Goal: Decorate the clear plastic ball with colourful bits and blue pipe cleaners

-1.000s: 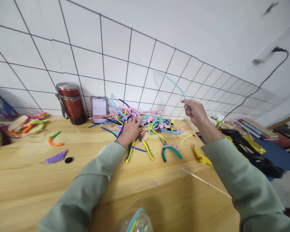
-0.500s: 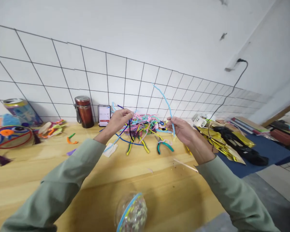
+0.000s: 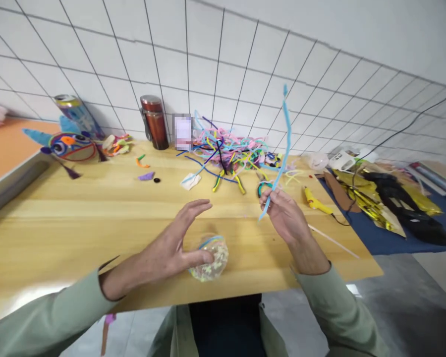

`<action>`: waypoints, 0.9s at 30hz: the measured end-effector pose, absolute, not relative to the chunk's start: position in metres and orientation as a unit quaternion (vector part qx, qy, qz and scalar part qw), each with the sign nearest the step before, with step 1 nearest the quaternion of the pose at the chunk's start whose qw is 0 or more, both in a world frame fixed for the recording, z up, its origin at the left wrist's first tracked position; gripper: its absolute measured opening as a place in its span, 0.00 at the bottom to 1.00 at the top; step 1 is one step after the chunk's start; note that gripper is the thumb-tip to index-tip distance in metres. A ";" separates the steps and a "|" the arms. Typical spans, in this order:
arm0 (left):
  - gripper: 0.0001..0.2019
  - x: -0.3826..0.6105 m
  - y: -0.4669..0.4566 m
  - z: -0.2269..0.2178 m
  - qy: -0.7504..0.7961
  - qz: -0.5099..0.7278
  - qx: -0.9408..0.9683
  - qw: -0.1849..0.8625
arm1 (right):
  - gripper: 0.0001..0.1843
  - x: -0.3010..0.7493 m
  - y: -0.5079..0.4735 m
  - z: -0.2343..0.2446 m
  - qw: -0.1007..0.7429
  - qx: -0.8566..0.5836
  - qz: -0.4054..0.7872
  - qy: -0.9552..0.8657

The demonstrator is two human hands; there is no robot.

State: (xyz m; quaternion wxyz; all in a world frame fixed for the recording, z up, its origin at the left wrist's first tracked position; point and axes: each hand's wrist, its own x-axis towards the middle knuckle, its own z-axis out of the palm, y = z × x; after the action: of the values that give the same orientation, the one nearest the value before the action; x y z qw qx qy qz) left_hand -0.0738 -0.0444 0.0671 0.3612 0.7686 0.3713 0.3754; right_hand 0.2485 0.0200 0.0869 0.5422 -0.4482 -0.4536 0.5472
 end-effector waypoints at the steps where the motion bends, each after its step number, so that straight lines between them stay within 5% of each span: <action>1: 0.44 -0.082 -0.053 0.056 0.385 0.368 0.766 0.360 | 0.11 0.250 0.017 0.081 0.537 -0.455 0.553 -0.447; 6: 0.60 -0.081 -0.082 0.013 0.415 0.350 0.749 0.379 | 0.18 0.248 0.011 0.065 0.515 -0.448 0.607 -0.406; 14: 0.37 -0.049 -0.079 0.006 0.432 0.356 0.731 0.390 | 0.18 0.239 0.013 0.055 0.533 -0.414 0.638 -0.370; 27: 0.44 0.033 0.036 -0.008 0.520 0.423 0.693 0.265 | 0.13 0.249 0.034 0.041 0.617 -0.387 0.601 -0.328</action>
State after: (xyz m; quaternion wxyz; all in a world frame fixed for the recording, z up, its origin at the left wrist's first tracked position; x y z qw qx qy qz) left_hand 0.0329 0.0363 -0.0077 0.2645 0.6935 0.5197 0.4231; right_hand 0.2495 0.0342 0.0408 0.6171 -0.3874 -0.3281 0.6012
